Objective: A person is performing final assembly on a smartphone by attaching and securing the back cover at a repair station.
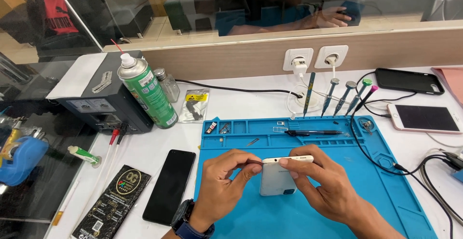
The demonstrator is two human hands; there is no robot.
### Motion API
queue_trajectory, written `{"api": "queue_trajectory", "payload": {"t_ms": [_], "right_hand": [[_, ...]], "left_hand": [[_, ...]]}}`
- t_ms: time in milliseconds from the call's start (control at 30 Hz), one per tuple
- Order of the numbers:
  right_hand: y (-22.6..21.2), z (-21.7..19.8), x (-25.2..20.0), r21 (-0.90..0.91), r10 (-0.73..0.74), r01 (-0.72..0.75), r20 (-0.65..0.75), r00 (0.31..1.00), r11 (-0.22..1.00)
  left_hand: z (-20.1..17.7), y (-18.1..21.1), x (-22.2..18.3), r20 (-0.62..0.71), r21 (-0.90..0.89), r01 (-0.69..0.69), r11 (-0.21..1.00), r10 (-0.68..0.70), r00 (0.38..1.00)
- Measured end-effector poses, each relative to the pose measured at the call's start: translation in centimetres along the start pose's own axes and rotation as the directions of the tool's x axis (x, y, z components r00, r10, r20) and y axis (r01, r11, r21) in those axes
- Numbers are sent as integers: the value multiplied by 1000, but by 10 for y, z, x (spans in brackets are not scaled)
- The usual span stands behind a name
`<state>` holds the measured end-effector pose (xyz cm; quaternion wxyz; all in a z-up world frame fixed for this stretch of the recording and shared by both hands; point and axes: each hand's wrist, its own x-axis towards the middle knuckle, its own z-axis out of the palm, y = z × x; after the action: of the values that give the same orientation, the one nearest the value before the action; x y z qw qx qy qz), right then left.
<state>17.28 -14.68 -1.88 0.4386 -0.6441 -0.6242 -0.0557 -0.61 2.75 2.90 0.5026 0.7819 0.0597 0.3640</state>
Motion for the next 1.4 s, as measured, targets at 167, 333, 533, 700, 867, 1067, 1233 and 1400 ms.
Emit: {"api": "queue_trajectory", "payload": {"t_ms": [167,333,533,700,867,1067,1233,1400], "right_hand": [[5,0,-1,22,43,-44,20,999,999],[6,2,0,36,49,-49,19,999,998],[8,2,2,57,73,-74,28,997,996],[5,8,-4,22,46,-46,18,999,999],[7,27,-12,-108,-6,-1,-65,998,994],[-5,43,-3,-138,-11,-20,-219,976,990],[-13,68,-8,-164,131,-201,-363,923,966],[-8,70,-11,-202,163,-251,-369,915,947]], "left_hand": [[-11,10,13,126,119,-124,985,109,986],[-14,5,16,177,166,-177,970,147,973],[-15,7,21,196,163,-145,976,112,974],[-16,4,19,137,97,-32,995,18,990],[-26,-10,19,217,-116,76,990,-50,975],[-14,-21,7,245,-301,168,939,-94,965],[-16,-28,2,271,-333,224,916,-135,953],[-13,-30,3,232,-244,100,965,-42,972]]}}
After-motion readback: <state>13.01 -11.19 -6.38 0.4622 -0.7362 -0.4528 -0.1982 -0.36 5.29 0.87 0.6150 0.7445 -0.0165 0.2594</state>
